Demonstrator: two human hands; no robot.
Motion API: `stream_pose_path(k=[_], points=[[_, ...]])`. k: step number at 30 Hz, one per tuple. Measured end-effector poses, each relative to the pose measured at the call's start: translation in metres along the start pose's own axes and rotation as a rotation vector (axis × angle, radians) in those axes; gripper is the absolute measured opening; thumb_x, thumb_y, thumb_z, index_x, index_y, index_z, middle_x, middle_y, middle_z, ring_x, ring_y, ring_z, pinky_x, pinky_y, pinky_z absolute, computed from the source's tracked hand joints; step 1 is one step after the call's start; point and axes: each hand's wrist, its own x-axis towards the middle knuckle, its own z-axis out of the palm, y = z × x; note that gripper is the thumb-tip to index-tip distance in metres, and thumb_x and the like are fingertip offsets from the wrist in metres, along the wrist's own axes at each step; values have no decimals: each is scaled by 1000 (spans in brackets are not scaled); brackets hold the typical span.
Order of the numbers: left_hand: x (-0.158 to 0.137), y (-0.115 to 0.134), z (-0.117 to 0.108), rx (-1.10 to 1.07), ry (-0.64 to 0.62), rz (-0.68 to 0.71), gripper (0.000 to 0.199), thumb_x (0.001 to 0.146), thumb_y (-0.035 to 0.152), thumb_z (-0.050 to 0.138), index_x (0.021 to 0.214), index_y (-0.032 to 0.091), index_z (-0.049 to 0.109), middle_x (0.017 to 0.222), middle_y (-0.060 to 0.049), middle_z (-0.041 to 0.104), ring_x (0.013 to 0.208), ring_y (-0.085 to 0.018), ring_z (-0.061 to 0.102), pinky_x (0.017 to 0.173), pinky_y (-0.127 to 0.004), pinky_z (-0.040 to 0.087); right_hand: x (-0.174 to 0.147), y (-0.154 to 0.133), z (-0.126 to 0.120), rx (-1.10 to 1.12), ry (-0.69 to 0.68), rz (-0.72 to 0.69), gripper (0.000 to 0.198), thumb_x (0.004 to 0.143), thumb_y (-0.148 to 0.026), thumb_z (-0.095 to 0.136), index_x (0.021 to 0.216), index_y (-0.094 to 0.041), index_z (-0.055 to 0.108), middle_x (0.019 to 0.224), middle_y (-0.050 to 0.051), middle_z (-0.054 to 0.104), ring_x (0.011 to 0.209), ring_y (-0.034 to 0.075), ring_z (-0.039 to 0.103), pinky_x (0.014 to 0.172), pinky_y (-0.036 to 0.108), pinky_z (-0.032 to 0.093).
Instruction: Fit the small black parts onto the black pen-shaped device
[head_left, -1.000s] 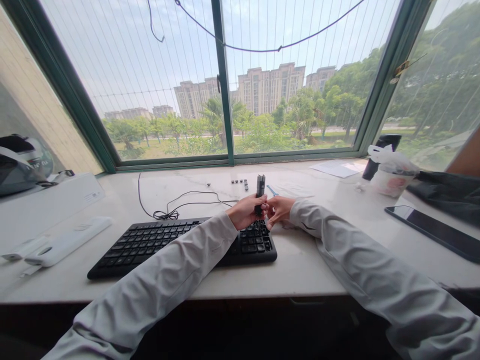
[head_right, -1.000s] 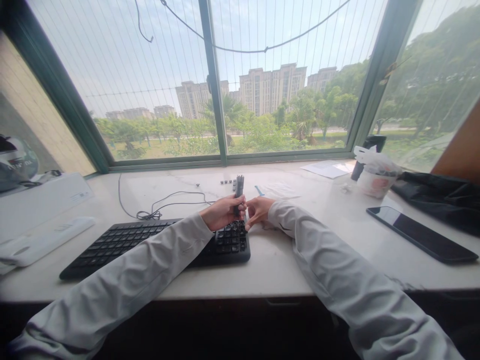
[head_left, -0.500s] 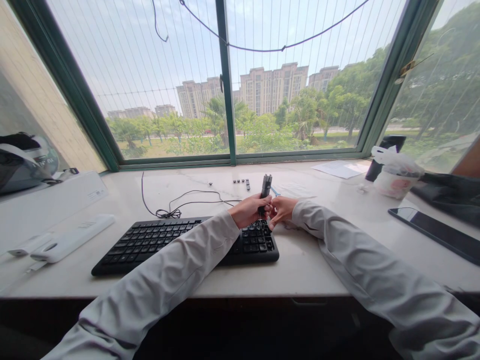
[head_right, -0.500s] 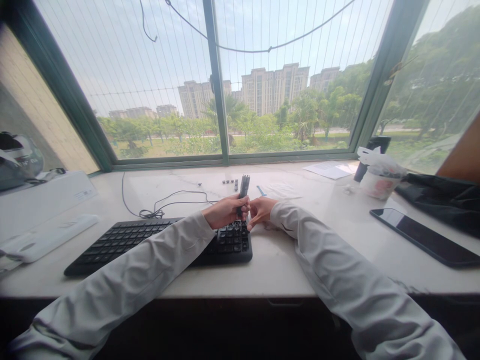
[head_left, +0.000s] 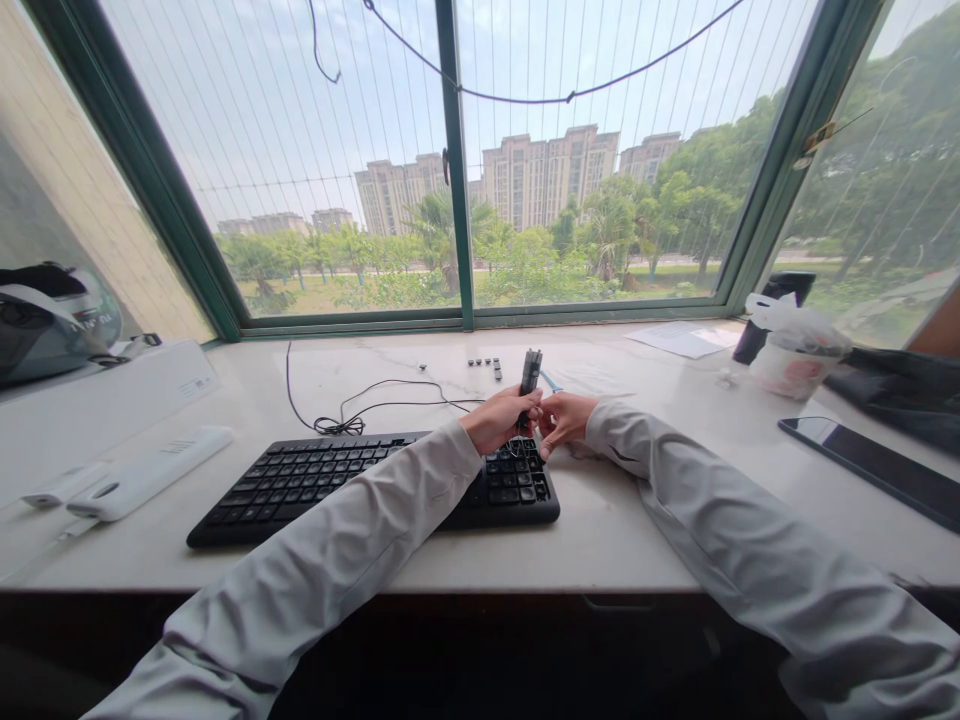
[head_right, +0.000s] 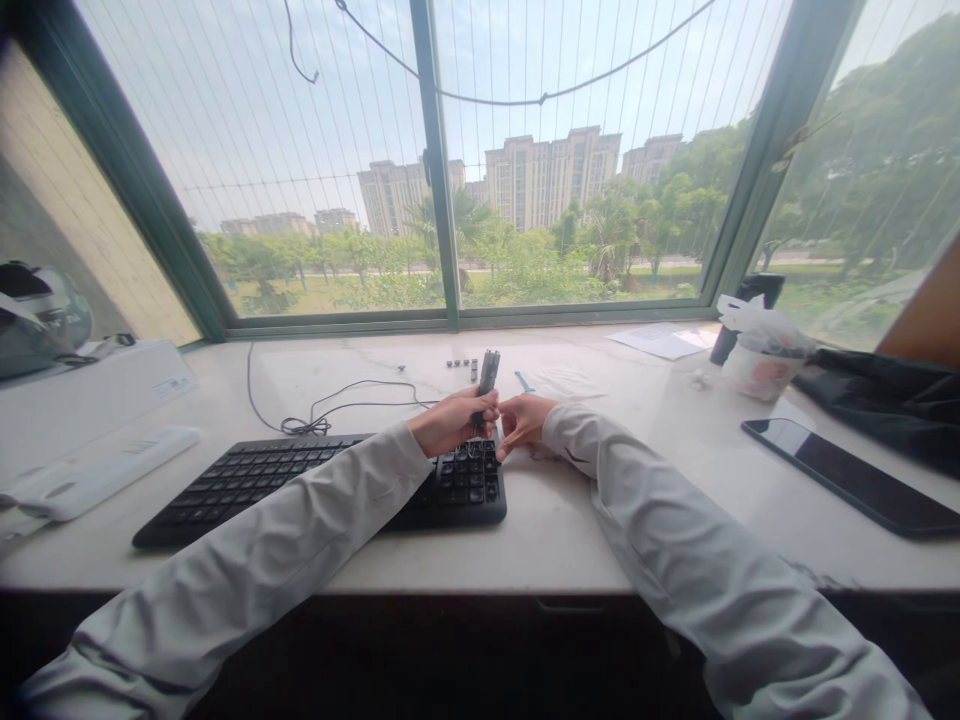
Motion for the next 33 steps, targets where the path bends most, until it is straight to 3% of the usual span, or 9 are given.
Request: stream_pose_path(k=[14,21,24,33], points=[[-3,-9,5,35,93,179,21,84,27,54,74,18,38,56,7,35,42,-3,31,42,-18,26,-5,-13,-4,30,-18,46,56,46,-57,79,85,-17,69,65,-1,62,59,11,52,56,23,36],[-4,-17,11,237,277,300,24,86,37,52,75,18,41,57,6,40,44,-5,36,44,-19,30,-4,-14,-6,-16,-37,33,54,50,-56,78,85,-17,68,67,0,63,58,11,53,55,23,37],[-4,-20,11,349,270,337,24,85,39,53,78,18,45,60,4,45,48,-6,41,47,-20,34,-3,-12,-5,-35,-42,57,52,51,-56,78,83,-16,69,65,0,62,58,12,53,56,23,38],[-9,-10,12,203,237,179,17,90,29,46,78,17,43,63,3,43,52,-7,41,53,-20,36,-5,-13,-5,32,-47,14,64,50,-56,78,101,-19,67,68,-1,63,59,12,54,57,23,38]])
